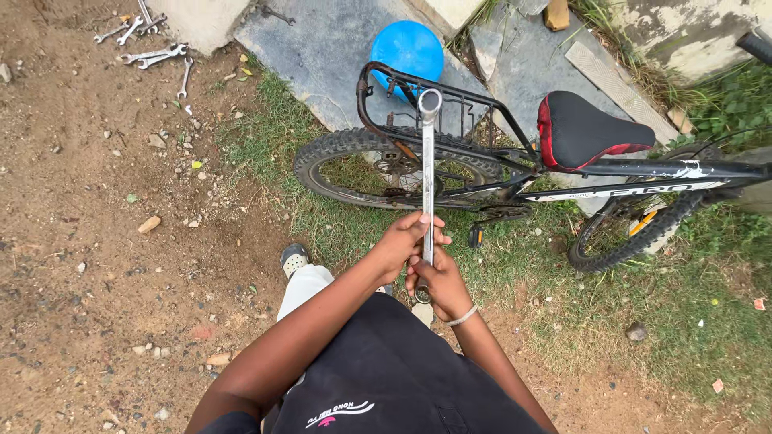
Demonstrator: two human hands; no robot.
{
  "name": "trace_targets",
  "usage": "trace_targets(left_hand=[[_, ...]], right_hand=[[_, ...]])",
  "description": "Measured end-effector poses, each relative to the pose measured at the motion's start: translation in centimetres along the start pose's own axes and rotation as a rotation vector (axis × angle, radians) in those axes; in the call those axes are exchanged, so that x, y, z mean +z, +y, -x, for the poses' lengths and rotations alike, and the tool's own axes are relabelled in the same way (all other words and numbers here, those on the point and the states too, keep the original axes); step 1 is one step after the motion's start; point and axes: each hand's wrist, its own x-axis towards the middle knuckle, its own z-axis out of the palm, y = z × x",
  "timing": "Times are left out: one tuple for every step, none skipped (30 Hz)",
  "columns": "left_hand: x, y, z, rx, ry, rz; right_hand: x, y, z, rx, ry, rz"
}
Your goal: The person uses wrenches to loosen and tighten various bolts on the rear rack and frame of a bicycle.
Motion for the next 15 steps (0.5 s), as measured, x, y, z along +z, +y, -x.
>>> trace_targets(left_hand=[[0.1,0.3,0.2,-0.022,-0.036,-0.04],[0.4,0.5,0.2,0.105,-0.075,-0.153],[0.8,1.0,0.0,0.232,-0.114,-0.265],[0.9,1.9,-0.4,0.363,-0.153,-0.385],[0.7,3.0,-0.6,0.361,-0.039,-0.537],[0.2,4.1,-0.7,0.349,0.078,-0.682],[-0.8,5.2,-0.8,0.539,0.161,-0.715],[-2.1,6.8,-1.2,0.741,0.246,-0.744],[-3.8,8.3,-1.5,0.8,0.332,-0.807],[-5.5,9.5,-1.8,0.853,0.425,-0.868],[-7.2,10.9,-2.6,0.862,0.461,-0.795],[-8.7,11.9,-3.9,0.867,0.494,-0.721],[-9.9,12.7,-5.6,0.831,0.529,-0.708],[-11.2,13.1,-7.0,0.787,0.566,-0.696],[-12.5,13.4,-8.5,0.743,0.603,-0.685]], right_hand=[[-0.3,-0.5,0.5,0.001,-0.031,-0.028],[-0.9,-1.2,1.0,-0.067,0.037,0.115],[-1.6,-2.4,1.1,-0.134,0.106,0.258],[-2.4,-4.0,0.9,-0.207,0.173,0.397],[-3.6,-6.2,0.5,-0.356,0.254,0.679],[-5.1,-8.4,0.4,-0.494,0.332,0.963],[-6.0,-10.0,0.3,-0.581,0.382,0.972],[-6.8,-11.8,-0.3,-0.68,0.43,0.983],[-7.9,-13.7,-0.8,-0.909,0.484,1.002],[-8.8,-15.1,-1.4,-1.136,0.519,1.012],[-9.7,-16.4,-2.4,-0.979,0.469,0.65],[-10.8,-17.7,-3.6,-0.8,0.404,0.3],[-11.4,-18.3,-5.4,-0.766,0.356,0.226],[-11.9,-18.3,-7.2,-0.723,0.308,0.15],[-12.6,-17.8,-8.5,-0.678,0.263,0.074]])
